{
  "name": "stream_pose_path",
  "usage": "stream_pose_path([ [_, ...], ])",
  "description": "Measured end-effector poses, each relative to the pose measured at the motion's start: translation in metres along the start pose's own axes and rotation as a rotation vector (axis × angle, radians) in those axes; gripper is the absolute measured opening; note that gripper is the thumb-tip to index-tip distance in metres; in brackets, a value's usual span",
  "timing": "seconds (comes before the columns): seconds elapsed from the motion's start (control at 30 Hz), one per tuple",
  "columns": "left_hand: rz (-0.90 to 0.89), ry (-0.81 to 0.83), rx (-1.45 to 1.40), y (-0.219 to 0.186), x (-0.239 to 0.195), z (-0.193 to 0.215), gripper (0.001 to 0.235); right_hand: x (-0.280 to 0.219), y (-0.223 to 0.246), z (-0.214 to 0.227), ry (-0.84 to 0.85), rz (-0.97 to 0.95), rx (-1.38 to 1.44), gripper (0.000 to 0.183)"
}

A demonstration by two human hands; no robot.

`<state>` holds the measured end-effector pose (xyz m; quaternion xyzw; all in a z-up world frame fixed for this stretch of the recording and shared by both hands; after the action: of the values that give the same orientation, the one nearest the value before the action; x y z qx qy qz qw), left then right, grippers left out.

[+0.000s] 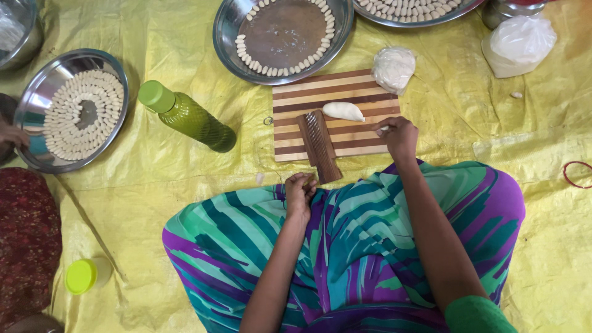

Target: The person sits on a yellow tarp and repeatedly pinches small pieces of dough from a larger lump, rolls them into cylinders, and presses them on a grooved wooden board to create ridges. The finished pieces are placed into a metal tray. A second person is visible arranging similar pieces in another tray.

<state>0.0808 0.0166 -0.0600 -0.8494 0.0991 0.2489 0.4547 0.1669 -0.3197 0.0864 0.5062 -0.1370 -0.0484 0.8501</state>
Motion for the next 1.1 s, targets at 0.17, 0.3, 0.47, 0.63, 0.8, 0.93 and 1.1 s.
stream_pose_path([
  [0.17,0.0,-0.002,0.004,-0.001,0.0,0.0,0.031,-0.004,-0.034,-0.011,0.085,-0.354,0.108,0.024],
  [0.3,-0.001,-0.004,0.017,-0.002,-0.002,-0.002,0.031,0.0,-0.003,0.002,-0.018,-0.076,-0.034,0.023],
  [0.47,0.002,-0.009,0.013,-0.002,-0.002,-0.001,0.031,-0.008,-0.024,-0.016,0.112,-0.409,0.164,0.019],
  [0.63,-0.003,-0.001,0.012,-0.002,-0.001,-0.001,0.031,-0.002,0.022,0.0,-0.005,0.03,-0.153,0.015],
  [0.8,-0.001,-0.002,-0.004,-0.001,0.0,-0.001,0.03,-0.002,-0.013,-0.011,0.083,-0.241,0.187,0.01],
  [0.93,-0.005,0.0,0.003,-0.002,-0.002,-0.001,0.031,0.001,0.002,-0.004,0.031,-0.088,-0.053,0.021],
  [1.1,0.001,-0.01,0.005,-0.003,-0.003,-0.003,0.031,0.002,-0.007,-0.01,0.086,-0.148,0.13,0.008],
])
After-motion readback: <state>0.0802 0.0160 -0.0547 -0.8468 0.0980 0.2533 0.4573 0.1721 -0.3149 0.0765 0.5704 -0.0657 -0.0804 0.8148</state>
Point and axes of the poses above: each hand's wrist, its own x-axis towards the middle knuckle, its own z-axis out of the back of the hand, y = z × x, the point moved 10 cm from there along x, towards the middle knuckle, and after that the axes turned 7 degrees about y, right-handed, at the moved point
